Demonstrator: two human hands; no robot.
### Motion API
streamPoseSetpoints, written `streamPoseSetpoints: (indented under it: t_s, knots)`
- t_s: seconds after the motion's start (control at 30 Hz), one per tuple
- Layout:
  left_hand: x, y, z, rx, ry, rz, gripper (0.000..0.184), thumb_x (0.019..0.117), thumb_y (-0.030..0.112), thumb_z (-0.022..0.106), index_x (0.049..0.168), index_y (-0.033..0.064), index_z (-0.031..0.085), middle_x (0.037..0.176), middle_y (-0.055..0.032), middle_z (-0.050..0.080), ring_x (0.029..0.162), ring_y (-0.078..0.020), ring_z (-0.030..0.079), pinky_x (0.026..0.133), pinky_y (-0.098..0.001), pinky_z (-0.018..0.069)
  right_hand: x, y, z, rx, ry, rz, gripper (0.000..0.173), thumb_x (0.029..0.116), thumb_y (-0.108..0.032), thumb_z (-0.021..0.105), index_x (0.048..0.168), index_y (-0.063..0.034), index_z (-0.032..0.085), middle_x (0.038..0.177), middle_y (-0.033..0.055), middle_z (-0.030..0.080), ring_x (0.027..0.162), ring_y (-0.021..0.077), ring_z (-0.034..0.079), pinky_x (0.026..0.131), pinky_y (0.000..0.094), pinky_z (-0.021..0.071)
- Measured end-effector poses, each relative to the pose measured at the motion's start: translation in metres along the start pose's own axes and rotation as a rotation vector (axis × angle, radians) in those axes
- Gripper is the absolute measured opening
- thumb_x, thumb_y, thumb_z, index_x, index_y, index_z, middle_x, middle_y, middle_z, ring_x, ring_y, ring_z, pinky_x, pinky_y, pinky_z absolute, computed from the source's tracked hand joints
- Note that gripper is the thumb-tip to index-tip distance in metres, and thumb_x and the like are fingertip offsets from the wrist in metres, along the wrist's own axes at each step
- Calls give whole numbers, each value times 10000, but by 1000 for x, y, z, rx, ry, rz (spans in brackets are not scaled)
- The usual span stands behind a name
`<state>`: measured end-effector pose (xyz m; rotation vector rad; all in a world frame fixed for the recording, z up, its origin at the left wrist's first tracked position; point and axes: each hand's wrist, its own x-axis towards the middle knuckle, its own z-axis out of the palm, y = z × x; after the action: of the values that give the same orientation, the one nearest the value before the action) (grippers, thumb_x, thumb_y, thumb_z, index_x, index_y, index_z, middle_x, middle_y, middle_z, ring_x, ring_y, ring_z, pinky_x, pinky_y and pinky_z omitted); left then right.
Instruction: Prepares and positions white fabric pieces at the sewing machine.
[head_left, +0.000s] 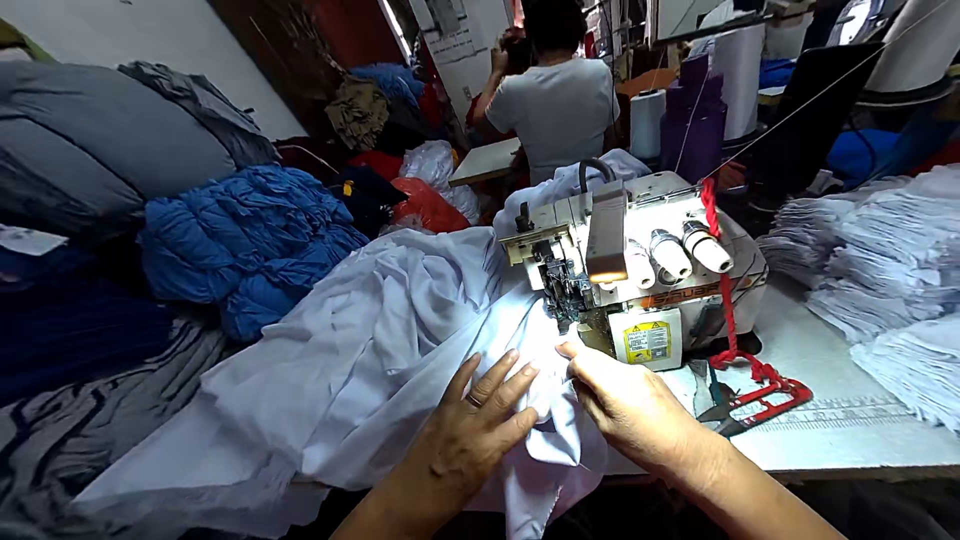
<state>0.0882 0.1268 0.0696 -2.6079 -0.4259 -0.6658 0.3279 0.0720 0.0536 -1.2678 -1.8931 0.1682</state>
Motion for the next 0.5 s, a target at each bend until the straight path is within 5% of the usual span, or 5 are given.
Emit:
streamPoseSetpoints:
  t_s: [0.13, 0.23, 0.33, 0.43, 0.5]
  knots:
    - [12, -14, -24, 32, -35, 55, 260, 1052, 185, 482, 942, 187, 718, 1389, -46, 651, 1401, -257, 519, 1148, -547, 391, 14, 3, -24, 190, -298, 151, 343, 1062, -194, 444, 1266, -39, 672, 1231, 130, 684, 1045, 252, 678, 914, 461, 532]
    - [24, -18, -35, -179, -55, 28, 275, 1065, 248, 448, 940, 145, 670, 1336, -43, 674, 1377, -212, 538, 1159, -467, 394, 19, 12, -28, 390, -315, 172, 370, 1034, -206, 455, 1290, -34, 658, 1031, 118, 683, 803, 152, 620, 762, 331, 520]
    - [32, -28, -67, -884, -44, -165, 291, 1083, 410, 456, 1102, 204, 661, 1203, 64, 715, 1272, -54, 599, 1190, -345, 393, 23, 21, -30, 721, -283, 228, 254, 1019, -151, 490, 1144, -24, 670, 870, -2, 639, 648, 2, 559, 624, 186, 494]
    - [26, -54, -85, -914, -28, -405, 255, 1039, 468, 513, 1071, 294, 696, 1024, 176, 726, 979, 67, 667, 903, -169, 546, 28, 38, -28, 951, -300, 296, 149, 1032, -162, 448, 944, -136, 565, 655, -125, 565, 534, -46, 518, 536, 139, 447]
    - [18, -74, -80, -600, -52, -528, 277, 1019, 313, 521, 994, 91, 687, 802, 74, 663, 679, 42, 608, 632, -160, 524, 33, 45, -30, 910, -320, 302, 160, 1028, -185, 446, 918, -148, 556, 621, -131, 524, 516, -42, 490, 524, 144, 431]
